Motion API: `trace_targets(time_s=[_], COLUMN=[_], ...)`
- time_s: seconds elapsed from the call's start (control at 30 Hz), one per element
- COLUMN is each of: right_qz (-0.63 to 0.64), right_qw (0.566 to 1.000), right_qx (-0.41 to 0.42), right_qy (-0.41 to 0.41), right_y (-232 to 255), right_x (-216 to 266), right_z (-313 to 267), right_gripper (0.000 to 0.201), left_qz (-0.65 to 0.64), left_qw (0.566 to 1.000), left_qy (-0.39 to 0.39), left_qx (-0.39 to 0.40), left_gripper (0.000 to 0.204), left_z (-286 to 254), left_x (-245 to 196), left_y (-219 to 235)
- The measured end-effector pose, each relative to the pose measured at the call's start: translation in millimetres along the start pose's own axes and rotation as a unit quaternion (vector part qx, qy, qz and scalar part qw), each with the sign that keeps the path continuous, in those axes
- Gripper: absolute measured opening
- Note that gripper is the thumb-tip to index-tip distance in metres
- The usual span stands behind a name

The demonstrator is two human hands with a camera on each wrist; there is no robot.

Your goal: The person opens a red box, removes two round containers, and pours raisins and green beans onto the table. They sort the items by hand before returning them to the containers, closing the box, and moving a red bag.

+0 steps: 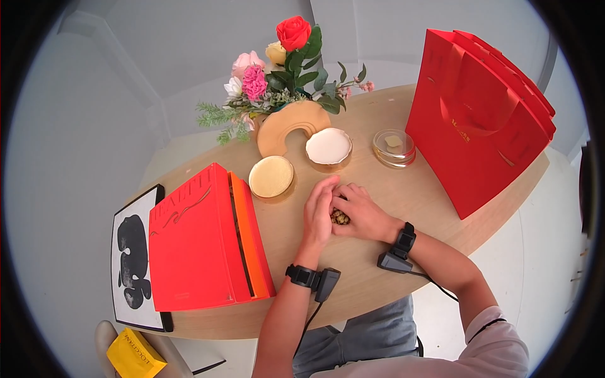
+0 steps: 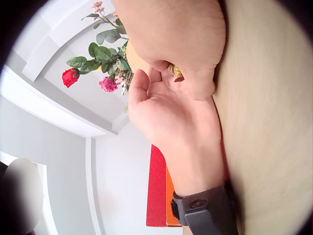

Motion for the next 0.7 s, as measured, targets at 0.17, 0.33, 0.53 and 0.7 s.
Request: trace_targets(time_s=[0.17,0.33,0.53,0.7], right_qz=[0.015,0.044,0.104,0.144], right_qw=[1.0,0.999,0.995,0.989], right_qx=[0.005,0.004,0.005,-0.041], right_qy=[-0.006,-0.011,-0.009,0.007], right_y=[-2,-5,-2,3], right_x=[-5,-13,-21,-24], right_z=[0,-1,1,2], right_gripper=[0.035,0.041,0.046,0.05], left_qz=[0.043,0.074,0.284,0.401], left_qw=[0.999,0.995,0.949,0.898], left_qy=[-0.002,-0.067,-0.114,-0.118], left_qx=[-0.002,0.032,0.081,0.14], left_gripper=[0.038,0.037,0.072,0.114], left_z=[-4,-6,-13,-14], left_x=[-3,-1,-12,-16], left_y=[-2,-2,-16,-22])
Point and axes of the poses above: each hand's wrist, its own z-axis towards the middle knuckle, its own y-axis out of the back of the hand, x = y × z, the point moved 4 cm from there along z, towards the middle knuckle, and after that the axes turned 11 degrees about -z, right-handed, at the moved point
